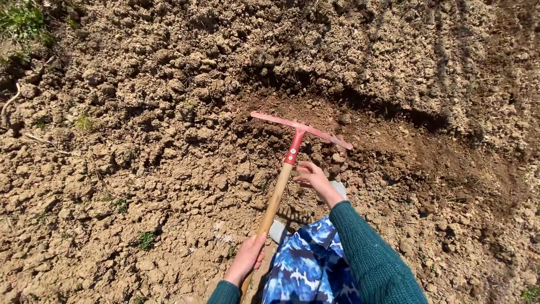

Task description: The person uses a rake to level and smooth an area of dug soil in a garden, pulling the tines through the dirt and occasionally picking out small debris by hand.

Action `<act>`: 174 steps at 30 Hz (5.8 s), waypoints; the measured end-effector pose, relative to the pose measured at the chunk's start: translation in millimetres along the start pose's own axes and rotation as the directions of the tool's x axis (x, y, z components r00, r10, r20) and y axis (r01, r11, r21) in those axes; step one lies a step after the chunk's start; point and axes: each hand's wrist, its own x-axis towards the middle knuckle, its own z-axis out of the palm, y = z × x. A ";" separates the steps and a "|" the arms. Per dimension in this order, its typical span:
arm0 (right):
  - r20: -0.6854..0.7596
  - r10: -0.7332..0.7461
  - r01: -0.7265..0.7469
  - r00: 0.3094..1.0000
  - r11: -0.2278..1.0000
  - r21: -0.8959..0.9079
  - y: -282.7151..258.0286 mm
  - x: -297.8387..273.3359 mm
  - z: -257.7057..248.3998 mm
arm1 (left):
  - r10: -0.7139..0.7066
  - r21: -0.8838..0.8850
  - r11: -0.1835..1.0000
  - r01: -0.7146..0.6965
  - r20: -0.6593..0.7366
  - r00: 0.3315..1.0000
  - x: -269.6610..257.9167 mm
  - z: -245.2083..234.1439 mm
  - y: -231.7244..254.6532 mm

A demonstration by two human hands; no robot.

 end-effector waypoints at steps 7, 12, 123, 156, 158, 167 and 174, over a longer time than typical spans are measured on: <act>0.505 -0.084 -0.149 0.859 0.903 0.404 16.0 -65.7 88.5 | 0.105 0.010 0.994 -0.105 -0.002 0.995 18.6 -14.3 12.8; 0.307 -0.118 -0.082 0.944 0.820 0.567 28.1 -68.5 141.0 | 0.137 0.111 0.986 -0.126 -0.093 0.986 13.5 -26.6 46.0; -0.411 -0.156 0.013 0.898 0.944 -0.331 -112.7 436.0 352.7 | -0.086 -0.203 0.978 0.040 -0.227 0.970 329.5 -322.8 127.0; -0.290 -0.098 -0.021 0.952 0.924 -0.382 9.6 258.0 402.4 | -0.481 -0.215 0.865 0.453 -0.101 0.871 136.7 -332.4 98.3; -0.330 -0.102 -0.006 0.938 0.950 -0.311 16.4 239.3 401.7 | -0.388 -0.044 0.921 0.387 -0.016 0.922 143.9 -338.9 88.8; -0.195 -0.104 0.056 0.975 0.970 -0.239 35.1 186.5 428.4 | 0.262 0.046 0.958 -0.284 -0.548 0.795 256.0 -401.0 217.6; -0.031 -0.108 0.089 0.994 0.928 -0.362 41.7 160.9 452.0 | 0.413 0.364 0.904 -0.223 -0.613 0.673 309.1 -459.0 219.3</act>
